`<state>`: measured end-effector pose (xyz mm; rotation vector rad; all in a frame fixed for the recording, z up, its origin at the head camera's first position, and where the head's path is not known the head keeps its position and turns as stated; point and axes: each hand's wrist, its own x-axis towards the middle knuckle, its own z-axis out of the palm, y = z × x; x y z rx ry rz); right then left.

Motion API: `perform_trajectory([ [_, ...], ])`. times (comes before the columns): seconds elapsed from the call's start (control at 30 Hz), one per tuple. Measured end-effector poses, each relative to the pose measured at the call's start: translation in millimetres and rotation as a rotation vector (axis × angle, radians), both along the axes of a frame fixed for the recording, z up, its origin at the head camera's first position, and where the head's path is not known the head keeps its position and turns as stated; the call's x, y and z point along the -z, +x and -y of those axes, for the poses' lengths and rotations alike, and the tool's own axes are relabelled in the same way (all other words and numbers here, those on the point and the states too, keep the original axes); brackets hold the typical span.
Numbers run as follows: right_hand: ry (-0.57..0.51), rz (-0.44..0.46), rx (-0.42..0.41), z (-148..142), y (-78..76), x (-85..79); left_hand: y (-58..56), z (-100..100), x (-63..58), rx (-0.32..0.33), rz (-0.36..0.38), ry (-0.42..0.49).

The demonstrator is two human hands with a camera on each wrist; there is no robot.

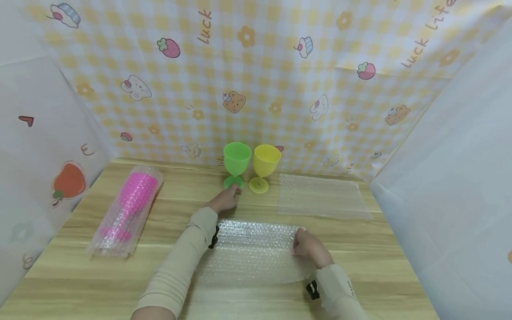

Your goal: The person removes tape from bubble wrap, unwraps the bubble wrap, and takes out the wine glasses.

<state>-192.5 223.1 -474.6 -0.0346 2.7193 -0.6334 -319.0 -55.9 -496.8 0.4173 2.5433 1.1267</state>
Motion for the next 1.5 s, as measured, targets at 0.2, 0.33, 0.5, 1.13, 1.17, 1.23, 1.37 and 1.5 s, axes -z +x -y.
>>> perform_trajectory([
  [0.2,-0.081,0.022,0.004,-3.3,2.6,-1.1,11.2,11.5,-9.2,0.049,-0.021,-0.047],
  [0.33,-0.107,0.035,0.008,-3.7,3.8,-2.1,29.8,24.0,-26.7,0.073,-0.011,-0.158],
  [0.5,-0.125,0.024,0.007,-3.5,4.7,-1.6,56.3,46.8,-43.0,0.075,0.001,-0.307],
  [1.13,-0.131,-0.067,-0.026,-7.0,10.4,7.6,153.7,98.5,-36.7,-0.084,0.144,-0.112],
  [1.17,-0.132,-0.07,-0.031,-7.2,10.7,7.2,156.6,97.3,-35.1,-0.082,0.156,-0.083],
  [1.23,-0.132,-0.072,-0.042,-7.6,11.2,5.4,160.5,94.5,-31.4,-0.086,0.169,-0.042],
  [1.37,-0.145,-0.051,-0.061,-8.2,11.2,1.6,163.7,90.0,-24.4,-0.151,0.186,-0.03],
  [1.5,-0.169,-0.02,-0.081,-10.3,11.0,1.0,163.8,89.5,-18.9,-0.206,0.189,-0.04],
])
